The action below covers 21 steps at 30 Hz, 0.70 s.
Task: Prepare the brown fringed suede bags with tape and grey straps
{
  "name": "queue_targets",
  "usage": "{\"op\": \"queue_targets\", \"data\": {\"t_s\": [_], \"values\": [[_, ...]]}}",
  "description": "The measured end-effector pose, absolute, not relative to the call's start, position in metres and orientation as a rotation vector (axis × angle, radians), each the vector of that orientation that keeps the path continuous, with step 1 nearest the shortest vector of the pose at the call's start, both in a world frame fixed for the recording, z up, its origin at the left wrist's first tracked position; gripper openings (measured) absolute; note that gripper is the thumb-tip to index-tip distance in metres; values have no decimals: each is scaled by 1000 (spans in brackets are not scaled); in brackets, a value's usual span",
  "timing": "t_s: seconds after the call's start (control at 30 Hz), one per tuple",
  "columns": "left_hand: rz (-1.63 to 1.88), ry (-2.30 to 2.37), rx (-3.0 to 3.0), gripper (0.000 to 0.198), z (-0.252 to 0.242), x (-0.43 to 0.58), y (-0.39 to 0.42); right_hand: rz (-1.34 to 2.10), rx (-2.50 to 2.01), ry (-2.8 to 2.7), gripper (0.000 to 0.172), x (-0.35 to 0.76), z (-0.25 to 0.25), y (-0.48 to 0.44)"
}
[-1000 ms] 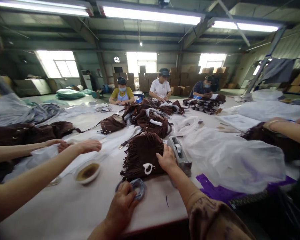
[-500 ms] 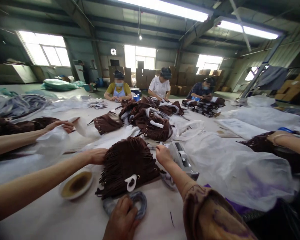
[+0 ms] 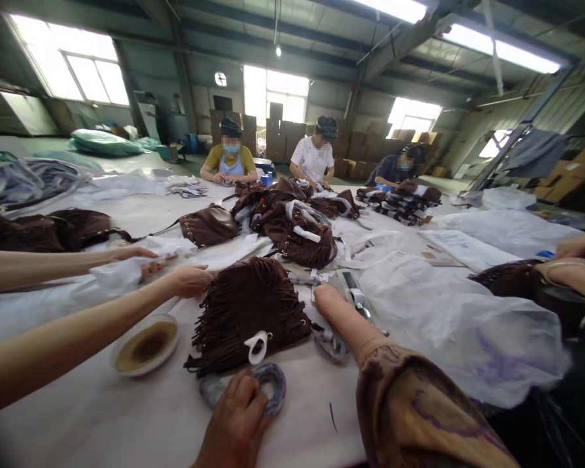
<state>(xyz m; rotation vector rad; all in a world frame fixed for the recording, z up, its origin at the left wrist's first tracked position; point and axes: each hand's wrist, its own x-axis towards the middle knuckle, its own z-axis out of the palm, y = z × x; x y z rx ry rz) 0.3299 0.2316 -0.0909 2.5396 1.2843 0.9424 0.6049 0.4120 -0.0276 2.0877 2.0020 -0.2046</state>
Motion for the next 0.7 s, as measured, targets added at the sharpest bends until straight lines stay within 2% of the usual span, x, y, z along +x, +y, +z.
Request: {"op": "queue_targets", "data": {"t_s": [0.7], "values": [[912, 1302, 2506, 13, -73, 331, 222, -160, 2084, 2076, 23, 615, -30, 400]]}}
